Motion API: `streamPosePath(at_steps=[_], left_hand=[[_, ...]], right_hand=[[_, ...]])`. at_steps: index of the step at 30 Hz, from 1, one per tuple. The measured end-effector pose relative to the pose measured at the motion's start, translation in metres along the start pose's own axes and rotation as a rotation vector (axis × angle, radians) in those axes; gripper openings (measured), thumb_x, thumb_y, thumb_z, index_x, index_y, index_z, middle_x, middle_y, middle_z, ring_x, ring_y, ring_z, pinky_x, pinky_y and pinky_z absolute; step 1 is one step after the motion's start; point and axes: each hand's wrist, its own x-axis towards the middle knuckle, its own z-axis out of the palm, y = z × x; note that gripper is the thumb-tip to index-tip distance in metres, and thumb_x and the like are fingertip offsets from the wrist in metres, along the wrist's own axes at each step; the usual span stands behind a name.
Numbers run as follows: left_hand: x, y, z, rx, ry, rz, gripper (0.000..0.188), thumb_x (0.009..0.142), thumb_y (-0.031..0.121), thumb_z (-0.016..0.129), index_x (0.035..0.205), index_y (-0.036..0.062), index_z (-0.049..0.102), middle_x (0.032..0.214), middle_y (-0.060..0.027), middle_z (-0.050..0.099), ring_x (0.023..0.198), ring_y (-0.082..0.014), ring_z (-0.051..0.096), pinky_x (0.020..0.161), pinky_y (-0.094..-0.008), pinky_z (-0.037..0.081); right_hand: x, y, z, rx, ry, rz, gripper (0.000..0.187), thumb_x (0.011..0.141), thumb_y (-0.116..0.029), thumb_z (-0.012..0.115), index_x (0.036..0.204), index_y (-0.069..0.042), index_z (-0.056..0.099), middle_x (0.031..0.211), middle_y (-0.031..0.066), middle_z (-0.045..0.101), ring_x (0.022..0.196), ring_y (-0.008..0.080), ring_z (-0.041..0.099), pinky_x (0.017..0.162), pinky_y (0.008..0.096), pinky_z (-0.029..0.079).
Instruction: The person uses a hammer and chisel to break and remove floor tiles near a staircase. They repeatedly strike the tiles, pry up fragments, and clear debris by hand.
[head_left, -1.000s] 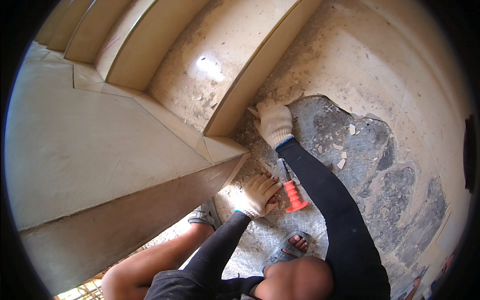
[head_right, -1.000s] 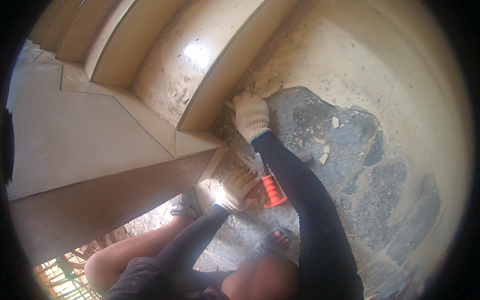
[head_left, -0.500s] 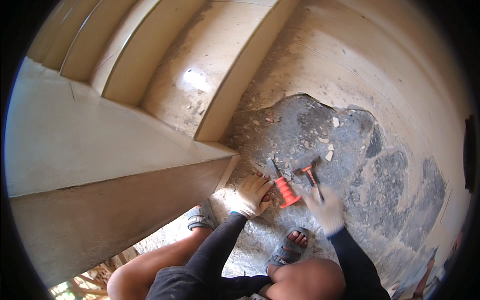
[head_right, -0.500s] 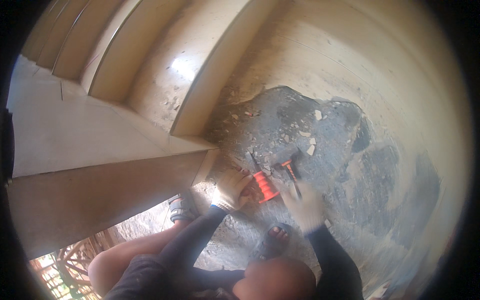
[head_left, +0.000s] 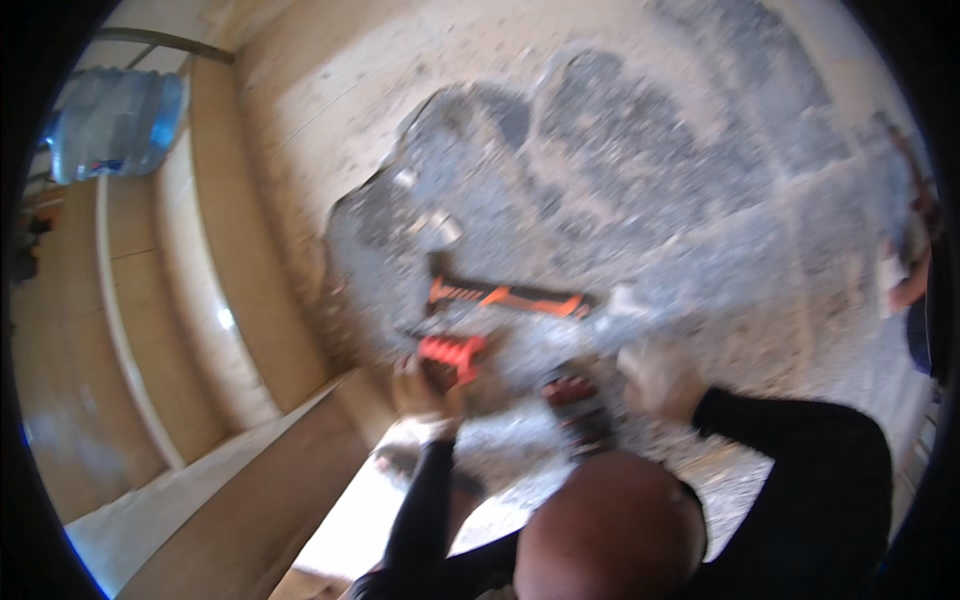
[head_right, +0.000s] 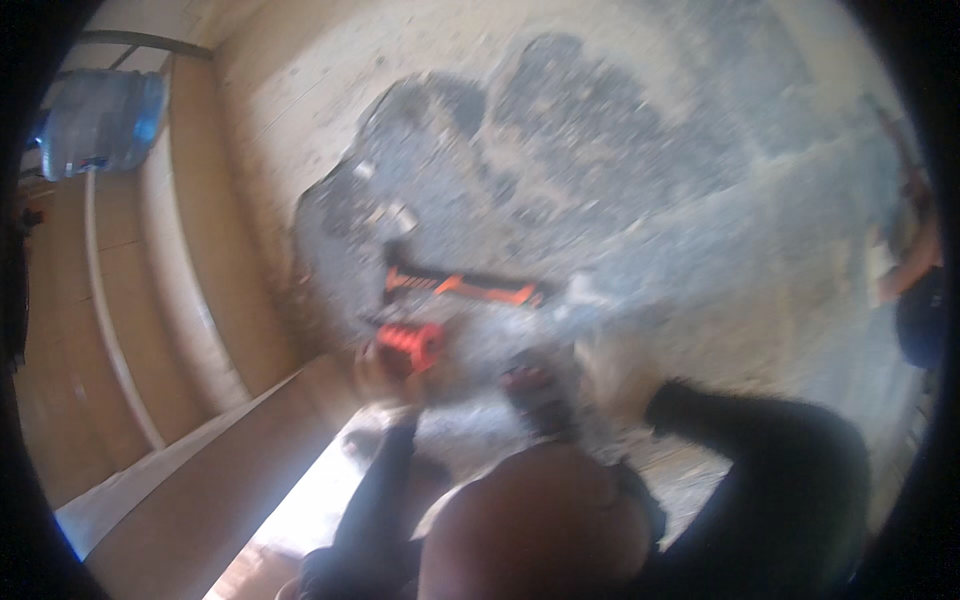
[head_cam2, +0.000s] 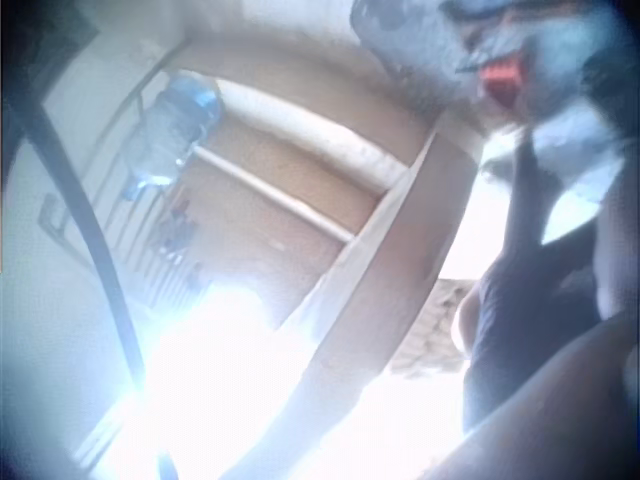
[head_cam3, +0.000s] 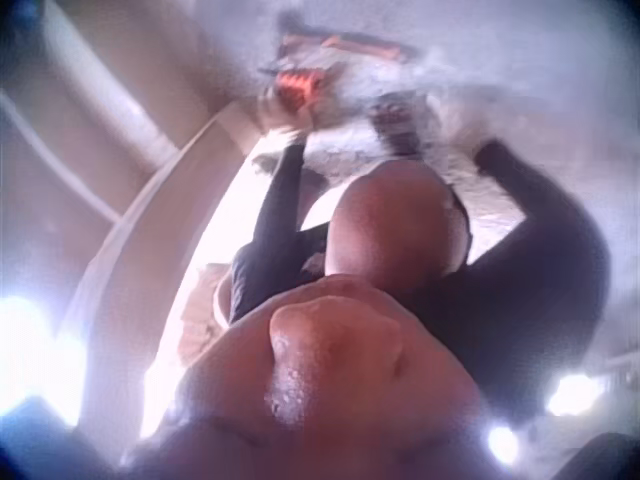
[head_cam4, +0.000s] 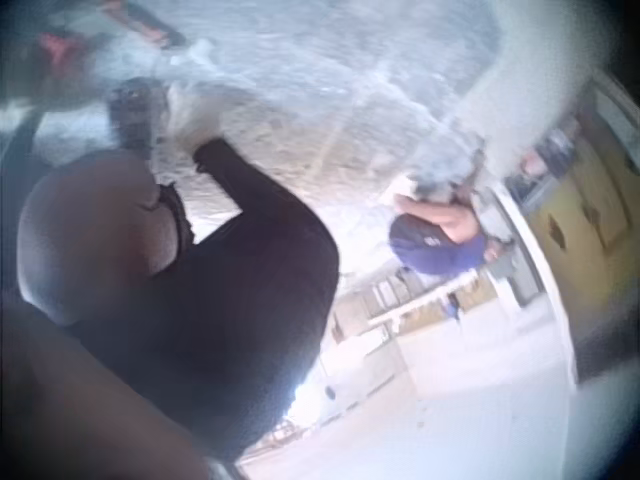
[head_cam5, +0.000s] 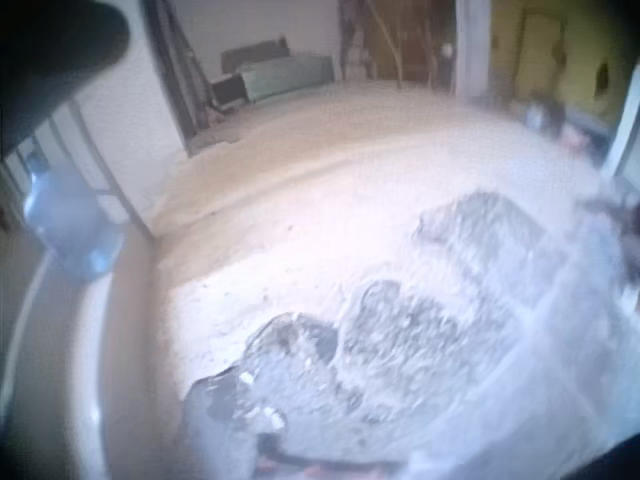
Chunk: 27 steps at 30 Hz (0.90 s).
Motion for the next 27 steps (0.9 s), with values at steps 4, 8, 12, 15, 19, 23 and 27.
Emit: streamPosePath(at_steps=[4,8,12,15,19,23,27], left_hand=[[0.045,0.009,-0.021,0.232,-0.248,0.182,0.067,0.071,0.037,0.09,0.132,0.0173,0.072,0.135,-0.0098,0.068,0.127,-0.0378,0.063,0.109,-0.0536,0.051],[0.095,0.027,-0.03,0.049,-0.421,0.409,0.048,0.072,0.03,0.086,0.119,0.0219,0.075,0.123,-0.0015,0.07,0.123,-0.0289,0.063,0.111,-0.0483,0.048],[0.12,0.05,-0.042,0.073,-0.683,0.568,0.026,0.082,0.029,0.079,0.106,0.0218,0.074,0.108,0.0,0.071,0.111,-0.0251,0.067,0.108,-0.0438,0.047],[0.136,0.067,-0.066,-0.017,-0.707,0.715,0.014,0.088,0.031,0.075,0.096,0.0205,0.073,0.094,-0.0014,0.071,0.1,-0.0243,0.069,0.099,-0.042,0.051],[0.159,0.09,-0.114,0.031,-0.804,0.801,0.007,0.095,0.027,0.07,0.093,0.0204,0.07,0.088,-0.0028,0.071,0.096,-0.025,0.071,0.097,-0.0426,0.052],[0.173,0.098,-0.15,0.088,-0.821,0.76,0.006,0.092,0.027,0.072,0.092,0.0206,0.071,0.088,-0.0029,0.071,0.097,-0.0261,0.072,0.095,-0.0424,0.053],[0.166,0.079,-0.138,0.23,-0.714,0.495,0.011,0.084,0.026,0.078,0.094,0.0219,0.074,0.094,-0.0035,0.074,0.1,-0.0286,0.073,0.094,-0.042,0.054]], right_hand=[[0.1,-0.039,-0.061,0.046,0.342,-0.092,0.037,0.086,-0.027,0.084,0.112,-0.006,0.069,0.112,0.0162,0.07,0.107,0.0395,0.068,0.089,0.0542,0.054],[0.134,-0.088,-0.072,-0.05,0.364,-0.094,0.043,0.085,-0.034,0.088,0.114,-0.008,0.071,0.113,0.0128,0.071,0.109,0.0356,0.07,0.092,0.0505,0.056],[0.156,-0.105,-0.043,-0.107,0.41,-0.116,0.043,0.08,-0.031,0.092,0.111,-0.009,0.07,0.111,0.0136,0.07,0.105,0.0368,0.071,0.088,0.0503,0.058],[0.174,-0.097,-0.022,-0.167,0.471,-0.112,0.041,0.079,-0.026,0.092,0.108,-0.009,0.07,0.111,0.0142,0.07,0.102,0.0379,0.072,0.085,0.0502,0.059],[0.189,-0.093,-0.01,-0.245,0.481,-0.094,0.035,0.082,-0.024,0.087,0.107,-0.009,0.069,0.108,0.0175,0.072,0.1,0.0398,0.074,0.083,0.0516,0.06],[0.188,-0.106,-0.016,-0.077,0.342,-0.009,0.032,0.087,-0.028,0.08,0.107,-0.007,0.068,0.1,0.0228,0.075,0.096,0.0439,0.076,0.081,0.0565,0.06],[0.181,-0.116,-0.032,0.063,0.157,-0.01,0.035,0.092,-0.034,0.074,0.108,-0.004,0.07,0.107,0.026,0.077,0.104,0.046,0.075,0.09,0.056,0.058]])
